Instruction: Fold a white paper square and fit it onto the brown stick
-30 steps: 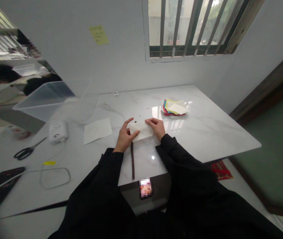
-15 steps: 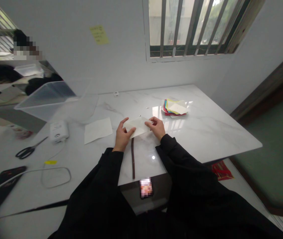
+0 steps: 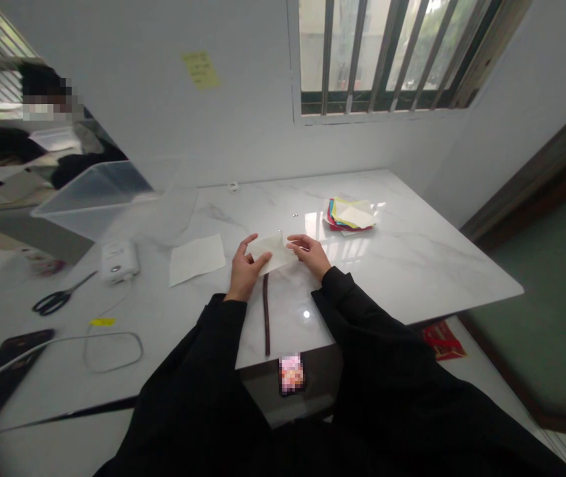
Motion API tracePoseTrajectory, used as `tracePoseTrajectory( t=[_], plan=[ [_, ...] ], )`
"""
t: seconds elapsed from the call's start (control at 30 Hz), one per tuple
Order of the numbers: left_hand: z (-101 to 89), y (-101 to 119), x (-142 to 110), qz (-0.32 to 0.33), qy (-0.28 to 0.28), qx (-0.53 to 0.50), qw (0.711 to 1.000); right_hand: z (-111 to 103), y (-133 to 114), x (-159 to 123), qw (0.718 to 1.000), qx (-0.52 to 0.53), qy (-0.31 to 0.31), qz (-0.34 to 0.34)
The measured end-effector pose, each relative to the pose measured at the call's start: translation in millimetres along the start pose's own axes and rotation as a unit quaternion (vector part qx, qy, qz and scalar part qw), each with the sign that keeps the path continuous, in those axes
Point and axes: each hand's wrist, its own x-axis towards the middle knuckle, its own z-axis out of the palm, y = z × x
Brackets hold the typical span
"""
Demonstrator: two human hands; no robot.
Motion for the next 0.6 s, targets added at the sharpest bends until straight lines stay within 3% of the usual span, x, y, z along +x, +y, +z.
tracePoseTrajectory(
  t=[0.17,0.6],
  plan=[
    [0.6,1.7,-1.6,-0.003,-0.019,0.001,1.000,2.0,-0.4,-4.2,0.994,-0.046,-0.100,0.017],
    [1.1,5.1,-3.0,-0.016,-0.058,0.006,0.998,1.1,3.7,-4.1,0.992,-0.069,-0.102,0.000]
  ],
)
